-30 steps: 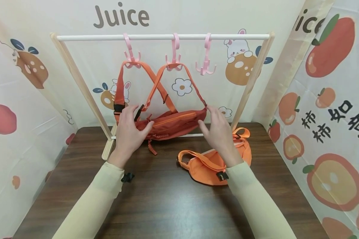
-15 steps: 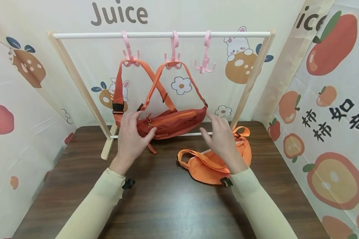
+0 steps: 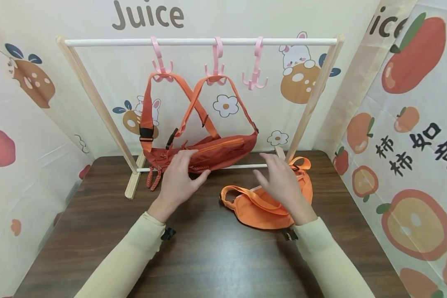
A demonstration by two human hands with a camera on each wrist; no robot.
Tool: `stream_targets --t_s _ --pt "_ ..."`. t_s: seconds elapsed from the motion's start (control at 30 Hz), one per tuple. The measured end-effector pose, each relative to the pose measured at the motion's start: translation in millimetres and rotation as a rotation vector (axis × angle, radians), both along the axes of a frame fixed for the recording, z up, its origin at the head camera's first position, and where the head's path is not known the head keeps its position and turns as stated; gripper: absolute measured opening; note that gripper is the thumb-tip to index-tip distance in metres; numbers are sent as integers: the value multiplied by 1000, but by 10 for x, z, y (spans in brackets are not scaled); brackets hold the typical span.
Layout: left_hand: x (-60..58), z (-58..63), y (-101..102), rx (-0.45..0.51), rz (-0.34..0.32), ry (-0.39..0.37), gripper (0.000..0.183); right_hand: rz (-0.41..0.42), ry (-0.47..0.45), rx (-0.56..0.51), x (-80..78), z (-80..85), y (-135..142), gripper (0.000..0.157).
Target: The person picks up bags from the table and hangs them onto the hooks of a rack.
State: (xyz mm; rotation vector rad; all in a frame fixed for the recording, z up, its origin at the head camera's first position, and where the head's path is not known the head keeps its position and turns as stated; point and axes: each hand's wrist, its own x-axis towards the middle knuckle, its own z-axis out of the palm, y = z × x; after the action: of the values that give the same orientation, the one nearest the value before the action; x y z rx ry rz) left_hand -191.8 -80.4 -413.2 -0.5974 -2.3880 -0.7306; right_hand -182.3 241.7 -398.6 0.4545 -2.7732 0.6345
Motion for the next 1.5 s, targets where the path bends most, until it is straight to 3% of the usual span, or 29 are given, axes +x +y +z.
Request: stream_targets --t_s 0.33,0.47,0.83,1.23,1.5 --pt "-41 -197 268 -105 -84 -156 63 44 -64 72 112 -110 149 62" --pt "-72 -228 360 -126 -128 -205 64 49 -96 98 147 -143 199 61" --pt "-205 -315 622 -260 -236 -438 63 98 -179 162 202 -230 314 54" --pt "-350 -466 954 -433 -262 -495 51 130 -178 162 238 -302 328 51" --pt "-415 -572 1133 -509 -255 -588 42 124 -195 168 255 -343 326 51"
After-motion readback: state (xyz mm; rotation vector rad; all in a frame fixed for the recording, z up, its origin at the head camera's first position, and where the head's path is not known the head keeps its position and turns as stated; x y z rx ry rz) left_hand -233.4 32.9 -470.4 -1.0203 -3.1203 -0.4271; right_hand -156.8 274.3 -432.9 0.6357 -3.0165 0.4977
